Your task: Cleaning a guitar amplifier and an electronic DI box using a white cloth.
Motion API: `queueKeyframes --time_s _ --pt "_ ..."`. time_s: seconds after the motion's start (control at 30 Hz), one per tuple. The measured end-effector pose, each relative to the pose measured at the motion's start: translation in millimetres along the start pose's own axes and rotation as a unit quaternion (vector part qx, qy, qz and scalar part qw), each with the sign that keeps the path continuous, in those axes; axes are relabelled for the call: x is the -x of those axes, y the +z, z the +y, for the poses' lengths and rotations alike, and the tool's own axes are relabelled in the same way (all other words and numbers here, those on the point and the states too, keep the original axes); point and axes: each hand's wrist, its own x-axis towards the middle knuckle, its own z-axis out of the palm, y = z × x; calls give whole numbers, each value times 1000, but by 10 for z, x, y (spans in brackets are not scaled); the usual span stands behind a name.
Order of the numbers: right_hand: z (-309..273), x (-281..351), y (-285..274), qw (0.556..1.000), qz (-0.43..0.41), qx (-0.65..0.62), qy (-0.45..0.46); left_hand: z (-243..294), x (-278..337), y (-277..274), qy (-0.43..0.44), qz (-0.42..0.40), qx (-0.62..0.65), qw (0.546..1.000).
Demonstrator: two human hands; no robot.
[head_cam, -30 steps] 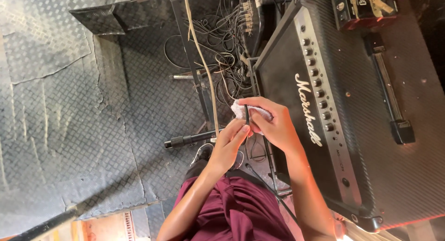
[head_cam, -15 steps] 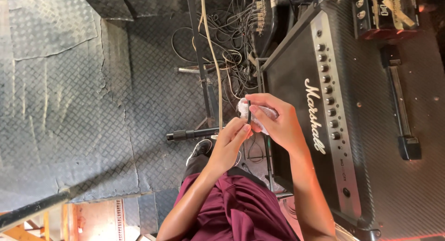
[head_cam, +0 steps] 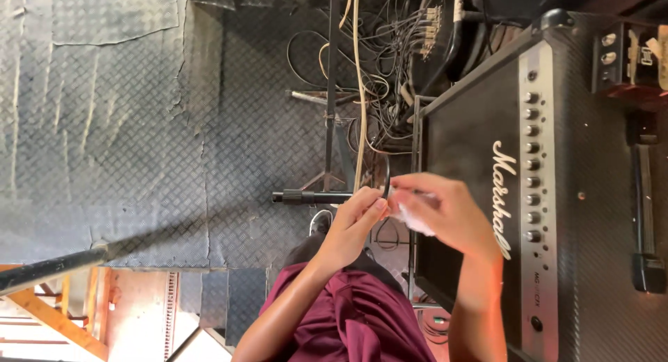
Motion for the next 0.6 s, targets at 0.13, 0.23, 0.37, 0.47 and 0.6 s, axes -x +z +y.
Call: queueKeyframes --time_s 0.13,0.23,0.37,0.47,0.6 --pt "105 -121 231 999 -8 -27 -19 20 -5 -107 -2 -8 -12 1000" --pt "192 -140 384 997 9 -67 -26 46 -31 -156 -12 -31 -20 999" --pt "409 -103 532 990 49 -135 15 -62 -65 -168 -43 -51 -26 997" --pt "590 -20 582 987 74 -134 39 -166 -50 -105 -93 -55 -27 994" --pt "643 -22 589 992 85 -66 59 -335 -3 -22 -180 14 -66 981"
